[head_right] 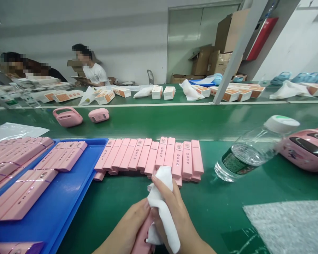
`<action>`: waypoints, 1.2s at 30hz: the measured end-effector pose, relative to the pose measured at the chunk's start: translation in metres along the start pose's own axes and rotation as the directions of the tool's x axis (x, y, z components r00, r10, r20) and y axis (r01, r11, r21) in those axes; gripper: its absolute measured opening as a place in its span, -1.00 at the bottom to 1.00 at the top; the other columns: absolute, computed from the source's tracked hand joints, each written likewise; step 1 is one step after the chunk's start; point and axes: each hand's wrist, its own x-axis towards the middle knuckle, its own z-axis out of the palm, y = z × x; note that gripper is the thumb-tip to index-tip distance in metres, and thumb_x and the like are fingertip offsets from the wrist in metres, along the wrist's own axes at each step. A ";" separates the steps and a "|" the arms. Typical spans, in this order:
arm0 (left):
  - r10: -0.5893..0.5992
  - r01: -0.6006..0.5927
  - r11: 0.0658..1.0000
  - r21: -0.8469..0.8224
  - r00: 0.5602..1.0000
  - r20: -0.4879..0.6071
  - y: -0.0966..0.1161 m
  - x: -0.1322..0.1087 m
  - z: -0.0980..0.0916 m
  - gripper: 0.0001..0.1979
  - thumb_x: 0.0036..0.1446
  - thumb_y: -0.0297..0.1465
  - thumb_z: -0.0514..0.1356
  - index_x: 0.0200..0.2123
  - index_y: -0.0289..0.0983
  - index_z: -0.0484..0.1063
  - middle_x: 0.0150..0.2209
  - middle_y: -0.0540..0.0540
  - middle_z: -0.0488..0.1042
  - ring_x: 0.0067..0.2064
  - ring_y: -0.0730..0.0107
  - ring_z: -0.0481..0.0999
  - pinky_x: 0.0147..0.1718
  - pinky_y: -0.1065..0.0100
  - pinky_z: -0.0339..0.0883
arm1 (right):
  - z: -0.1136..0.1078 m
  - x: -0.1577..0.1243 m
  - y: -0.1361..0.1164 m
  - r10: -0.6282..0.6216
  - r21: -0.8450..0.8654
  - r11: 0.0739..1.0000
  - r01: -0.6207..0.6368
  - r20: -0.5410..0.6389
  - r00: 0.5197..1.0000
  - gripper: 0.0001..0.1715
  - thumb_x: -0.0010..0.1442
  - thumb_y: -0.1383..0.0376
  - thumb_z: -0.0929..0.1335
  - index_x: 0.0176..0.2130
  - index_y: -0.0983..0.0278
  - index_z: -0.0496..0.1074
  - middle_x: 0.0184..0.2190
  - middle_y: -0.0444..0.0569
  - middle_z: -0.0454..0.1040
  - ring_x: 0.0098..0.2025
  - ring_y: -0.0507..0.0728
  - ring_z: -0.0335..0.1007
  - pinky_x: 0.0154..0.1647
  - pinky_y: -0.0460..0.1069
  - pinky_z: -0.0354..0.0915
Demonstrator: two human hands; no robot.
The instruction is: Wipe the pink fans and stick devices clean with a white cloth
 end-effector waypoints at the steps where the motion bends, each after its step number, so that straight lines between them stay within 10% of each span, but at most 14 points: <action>1: 0.014 -0.015 0.998 0.063 1.000 0.020 0.001 0.000 0.000 -0.62 0.13 -0.09 0.07 -0.38 -0.33 0.36 -0.55 0.00 0.29 -0.55 0.53 0.26 -0.52 0.47 0.15 | 0.000 0.001 -0.002 0.043 0.030 0.999 -0.043 -0.029 0.999 -0.48 0.18 -0.05 0.23 0.09 0.02 0.26 0.04 -0.07 0.34 0.07 0.15 0.30 -0.03 -0.09 0.32; 11: 0.002 -0.060 0.962 0.268 0.977 0.212 0.005 0.001 -0.007 -0.50 -0.02 0.06 0.11 -0.58 -0.30 0.25 -0.63 0.05 0.10 -0.61 0.60 -0.01 -0.60 0.42 -0.17 | -0.020 0.007 -0.014 0.377 0.262 0.900 -0.348 -0.066 0.924 -0.61 -0.04 -0.08 0.36 -0.49 0.18 0.46 -0.50 -0.11 0.49 -0.47 0.08 0.37 -0.52 -0.13 0.26; 16: 0.003 -0.043 0.965 0.258 0.988 0.153 0.012 -0.005 -0.007 -0.54 -0.07 -0.01 0.19 -0.50 -0.34 0.40 -0.59 0.01 0.18 -0.59 0.59 0.08 -0.58 0.47 -0.04 | -0.019 0.018 -0.005 0.651 0.760 0.386 -0.523 0.178 0.738 -0.70 -0.04 0.05 0.42 -0.46 0.22 0.41 -0.62 -0.18 0.46 -0.61 0.03 0.35 -0.59 -0.14 0.29; 19: 0.087 -0.073 0.940 0.333 0.996 -0.028 0.031 -0.011 -0.010 -0.54 -0.03 -0.06 0.20 -0.27 -0.36 0.45 -0.46 -0.07 0.34 -0.50 0.48 0.27 -0.51 0.46 0.13 | -0.022 0.026 0.000 0.620 0.868 0.229 -0.440 0.219 0.754 -0.74 -0.02 0.18 0.42 -0.29 0.21 0.41 -0.57 -0.19 0.49 -0.59 0.05 0.38 -0.61 -0.12 0.31; 22: 0.361 -0.056 0.717 0.694 0.882 -0.302 0.060 -0.015 -0.018 -0.57 0.12 -0.14 0.06 -0.08 -0.33 0.38 -0.27 -0.17 0.45 -0.30 0.31 0.41 -0.32 0.37 0.26 | -0.027 0.030 0.001 0.628 0.907 0.151 -0.392 0.219 0.747 -0.45 -0.09 0.26 0.45 -0.06 0.17 0.35 -0.41 -0.16 0.56 -0.48 0.13 0.47 -0.50 -0.03 0.41; 26: 0.575 0.331 0.297 0.896 0.687 -0.444 0.097 -0.015 -0.037 -0.51 0.18 -0.28 -0.06 0.15 -0.33 0.16 0.07 -0.27 0.34 0.07 0.11 0.31 0.00 0.21 0.16 | -0.028 0.027 -0.001 0.626 0.878 0.152 -0.454 0.270 0.732 -0.38 -0.06 0.24 0.45 0.02 0.17 0.31 -0.27 -0.09 0.57 -0.33 0.15 0.51 -0.42 -0.04 0.46; 31: 0.589 0.600 0.095 0.795 0.610 -0.531 0.123 0.003 -0.061 -0.54 0.15 -0.37 -0.03 0.10 -0.45 0.20 0.01 -0.44 0.35 0.05 -0.11 0.32 -0.04 -0.01 0.15 | -0.026 0.020 -0.011 0.598 0.801 0.205 -0.563 0.353 0.720 -0.50 -0.04 0.11 0.45 -0.09 0.21 0.41 -0.24 -0.03 0.56 -0.32 0.14 0.49 -0.39 -0.03 0.46; 36: 0.562 0.725 -0.019 0.689 0.577 -0.592 0.128 0.024 -0.077 -0.69 0.17 -0.30 0.07 -0.07 -0.35 0.32 -0.12 -0.22 0.43 -0.08 0.18 0.42 -0.10 0.07 0.27 | -0.034 0.020 -0.026 0.612 0.774 0.318 -0.548 0.274 0.742 -0.61 -0.03 0.08 0.43 -0.19 0.18 0.45 -0.26 -0.04 0.57 -0.34 0.18 0.50 -0.41 0.03 0.47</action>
